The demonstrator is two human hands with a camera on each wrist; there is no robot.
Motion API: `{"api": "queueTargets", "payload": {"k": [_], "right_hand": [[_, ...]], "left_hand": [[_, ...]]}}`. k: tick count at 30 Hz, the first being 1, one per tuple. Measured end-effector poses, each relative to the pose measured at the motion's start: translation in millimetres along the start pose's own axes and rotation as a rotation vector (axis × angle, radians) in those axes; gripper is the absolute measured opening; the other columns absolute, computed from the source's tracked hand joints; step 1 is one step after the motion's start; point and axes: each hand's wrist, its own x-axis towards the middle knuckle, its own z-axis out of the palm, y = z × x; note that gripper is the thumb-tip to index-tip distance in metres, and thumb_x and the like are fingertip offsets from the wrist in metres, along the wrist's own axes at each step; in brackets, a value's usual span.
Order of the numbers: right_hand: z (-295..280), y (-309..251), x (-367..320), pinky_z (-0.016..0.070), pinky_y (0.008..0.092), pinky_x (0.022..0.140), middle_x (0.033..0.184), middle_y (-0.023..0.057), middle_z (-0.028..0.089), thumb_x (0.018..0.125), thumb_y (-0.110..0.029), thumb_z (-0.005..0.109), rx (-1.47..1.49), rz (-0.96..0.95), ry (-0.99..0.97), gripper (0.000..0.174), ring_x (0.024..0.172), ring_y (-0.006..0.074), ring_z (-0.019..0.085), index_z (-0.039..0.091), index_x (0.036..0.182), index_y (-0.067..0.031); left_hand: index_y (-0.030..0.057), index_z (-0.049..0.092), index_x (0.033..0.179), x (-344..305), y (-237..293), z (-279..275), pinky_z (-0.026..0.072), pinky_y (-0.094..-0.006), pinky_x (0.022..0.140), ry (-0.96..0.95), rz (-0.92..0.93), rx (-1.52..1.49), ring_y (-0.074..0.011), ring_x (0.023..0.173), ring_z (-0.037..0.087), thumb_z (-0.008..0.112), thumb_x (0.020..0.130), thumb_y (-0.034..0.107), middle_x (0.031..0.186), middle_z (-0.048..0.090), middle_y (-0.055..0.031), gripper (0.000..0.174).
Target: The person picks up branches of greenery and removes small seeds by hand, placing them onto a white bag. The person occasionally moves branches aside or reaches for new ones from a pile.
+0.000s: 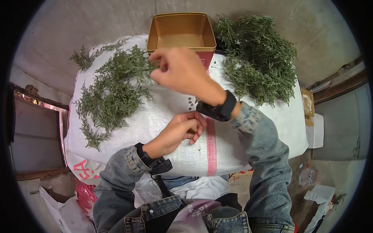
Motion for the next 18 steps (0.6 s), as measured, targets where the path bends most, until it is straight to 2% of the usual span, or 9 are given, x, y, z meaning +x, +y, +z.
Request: {"api": "queueTargets", "payload": {"k": [1,3,5,9,11,12,14,15,18], "right_hand": [[-5.5,2.1,-1.0,0.0507,0.0269,0.059,0.077,0.0069,0.069,0.083,-0.016,0.061,0.001,0.000,-0.010,0.030,0.065,0.0150,0.064,0.067,0.109,-0.0005],[-18.9,8.6,-3.6,0.0492,0.0254,0.058,0.080,0.0000,0.064,0.084,-0.008,0.054,0.443,0.021,-0.021,0.034,0.068,0.0091,0.060,0.064,0.116,0.0011],[-37.8,3.5,-14.2,0.0490,0.0252,0.057,0.080,-0.0010,0.062,0.084,-0.006,0.053,0.522,0.052,-0.031,0.034,0.069,0.0087,0.060,0.063,0.116,0.0017],[-50.1,-6.4,-41.5,0.0483,0.0243,0.054,0.078,-0.0029,0.057,0.085,-0.002,0.050,0.751,0.147,-0.059,0.034,0.069,0.0078,0.059,0.062,0.117,0.0031],[-49.9,-8.7,-59.8,0.0475,0.0234,0.051,0.074,-0.0031,0.053,0.086,0.000,0.049,0.884,0.227,-0.080,0.036,0.067,0.0073,0.058,0.060,0.119,0.0037],[-49.7,-9.7,-68.6,0.0475,0.0234,0.051,0.074,-0.0031,0.053,0.086,0.000,0.049,0.886,0.231,-0.072,0.036,0.067,0.0073,0.058,0.060,0.119,0.0037],[-49.1,-11.7,-85.2,0.0473,0.0222,0.049,0.074,-0.0026,0.053,0.085,0.001,0.047,1.010,0.402,-0.187,0.037,0.061,0.0070,0.057,0.058,0.120,0.0043],[-49.1,-11.7,-93.1,0.0473,0.0216,0.048,0.073,-0.0024,0.052,0.085,0.001,0.047,1.071,0.490,-0.251,0.038,0.058,0.0069,0.056,0.057,0.121,0.0047],[-44.9,-1.8,-114.7,0.0452,0.0206,0.044,0.073,-0.0015,0.052,0.083,0.001,0.047,1.061,0.503,-0.238,0.038,0.051,0.0068,0.053,0.057,0.120,0.0058]], "left_hand": [[-0.0005,0.056,0.099,-0.4,-0.2,0.1,0.0413,-0.0233,0.052,0.003,0.002,-0.009,-0.0120,0.061,0.052,0.044,0.086,0.004,0.080,0.058,-0.0064,0.018],[0.0006,0.055,0.104,-0.7,2.3,0.1,0.0413,-0.0244,0.051,0.081,0.052,-0.069,-0.0127,0.060,0.052,0.045,0.085,0.005,0.084,0.058,-0.0072,0.022],[0.0012,0.054,0.107,-2.3,5.7,-1.0,0.0413,-0.0249,0.051,0.118,0.073,-0.097,-0.0131,0.059,0.052,0.045,0.085,0.006,0.085,0.058,-0.0076,0.024],[0.0037,0.053,0.115,-7.9,15.7,0.3,0.0467,-0.0304,0.062,0.152,0.159,-0.200,-0.0184,0.072,0.058,0.050,0.084,0.016,0.094,0.060,-0.0083,0.033],[0.0040,0.048,0.122,-11.9,22.8,12.0,0.0513,-0.0366,0.078,0.082,0.627,-0.337,-0.0240,0.093,0.062,0.053,0.083,0.017,0.115,0.060,-0.0142,0.041],[0.0040,0.048,0.122,-14.5,29.9,17.0,0.0513,-0.0366,0.078,0.079,0.618,-0.335,-0.0240,0.093,0.062,0.053,0.083,0.017,0.115,0.060,-0.0142,0.041],[0.0060,0.050,0.123,-16.2,45.3,21.1,0.0470,-0.0396,0.093,0.145,0.696,-0.632,-0.0274,0.112,0.056,0.053,0.086,0.021,0.125,0.056,-0.0153,0.041],[0.0060,0.050,0.123,-15.4,45.7,18.9,0.0470,-0.0396,0.093,0.145,0.689,-0.632,-0.0274,0.112,0.056,0.053,0.086,0.021,0.125,0.056,-0.0153,0.041],[0.0055,0.053,0.115,-14.9,44.6,6.5,0.0457,-0.0395,0.093,0.108,0.633,-0.558,-0.0278,0.111,0.058,0.052,0.091,0.023,0.114,0.059,-0.0140,0.030]]}}
